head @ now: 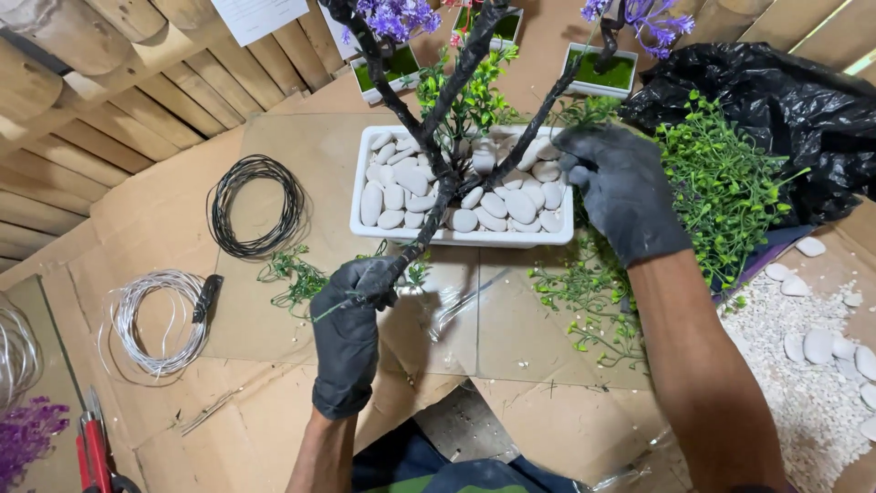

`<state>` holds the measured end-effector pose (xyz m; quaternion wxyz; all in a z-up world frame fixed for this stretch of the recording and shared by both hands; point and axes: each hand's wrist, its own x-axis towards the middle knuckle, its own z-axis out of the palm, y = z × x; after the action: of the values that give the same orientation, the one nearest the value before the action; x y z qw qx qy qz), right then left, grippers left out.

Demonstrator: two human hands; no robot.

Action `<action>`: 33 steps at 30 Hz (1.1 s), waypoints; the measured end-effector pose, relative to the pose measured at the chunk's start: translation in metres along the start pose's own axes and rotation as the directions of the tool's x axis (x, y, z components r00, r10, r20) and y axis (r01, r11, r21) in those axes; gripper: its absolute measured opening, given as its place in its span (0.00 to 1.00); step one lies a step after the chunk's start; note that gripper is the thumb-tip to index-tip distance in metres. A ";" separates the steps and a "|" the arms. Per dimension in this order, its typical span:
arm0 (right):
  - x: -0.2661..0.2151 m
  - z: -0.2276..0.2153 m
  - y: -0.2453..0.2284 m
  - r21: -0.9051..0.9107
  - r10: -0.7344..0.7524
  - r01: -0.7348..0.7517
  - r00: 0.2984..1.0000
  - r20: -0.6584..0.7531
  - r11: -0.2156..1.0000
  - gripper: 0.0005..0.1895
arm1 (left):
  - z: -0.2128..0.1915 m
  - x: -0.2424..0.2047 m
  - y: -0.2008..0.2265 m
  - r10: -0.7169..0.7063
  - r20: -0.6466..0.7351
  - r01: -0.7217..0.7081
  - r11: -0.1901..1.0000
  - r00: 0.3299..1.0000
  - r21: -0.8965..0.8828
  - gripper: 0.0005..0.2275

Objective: The person arranges artificial green foliage and purple flowers into a white rectangular planter filled with white stones. They use their gloved hands to position the branches and tuck the leaves into the arrangement, occasionally adjusting the placement of the stones.

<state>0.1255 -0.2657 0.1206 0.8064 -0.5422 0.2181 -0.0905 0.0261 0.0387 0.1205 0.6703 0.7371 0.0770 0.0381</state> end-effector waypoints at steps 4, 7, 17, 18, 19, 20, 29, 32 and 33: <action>0.022 0.017 0.001 -0.028 0.035 -0.035 0.999 0.005 0.999 0.03 | 0.009 0.006 0.039 0.059 -0.033 -0.065 0.974 0.998 -0.218 0.04; 0.009 0.034 -0.015 -0.005 0.047 -0.047 0.997 0.062 0.999 0.05 | 0.001 0.024 0.024 0.130 0.021 -0.130 0.991 0.991 -0.008 0.04; 0.057 0.021 0.013 0.138 0.177 -0.254 0.892 0.416 0.957 0.08 | 0.027 0.054 0.057 0.157 0.020 -0.158 0.987 0.987 0.029 0.08; 0.060 0.021 0.013 0.130 0.185 -0.260 0.890 0.418 0.957 0.08 | 0.031 0.057 0.058 0.171 0.029 -0.172 0.984 0.985 0.043 0.07; 0.063 0.021 0.014 0.129 0.186 -0.261 0.889 0.417 0.957 0.08 | 0.032 0.062 0.053 0.169 0.029 -0.170 0.984 0.985 0.044 0.07; 0.065 0.021 0.015 0.117 0.198 -0.269 0.885 0.421 0.956 0.08 | 0.032 0.066 0.047 0.192 0.047 -0.194 0.980 0.980 0.049 0.07; 0.079 0.018 0.014 0.038 0.267 -0.315 0.858 0.439 0.948 0.11 | 0.052 0.085 0.050 0.086 0.115 -0.080 0.995 0.990 -0.053 0.04; 0.083 0.016 0.010 0.011 0.285 -0.323 0.849 0.445 0.946 0.12 | 0.056 0.088 0.046 0.049 0.137 -0.032 0.991 0.989 -0.128 0.04; 0.084 0.015 0.009 -0.003 0.295 -0.328 0.844 0.448 0.945 0.13 | 0.056 0.090 0.044 0.038 0.152 -0.014 0.987 0.988 -0.159 0.04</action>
<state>0.2063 -0.2815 0.0958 0.8578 -0.4760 0.1108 0.1592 0.1262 -0.0051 0.1544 0.7299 0.6834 0.0120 -0.0044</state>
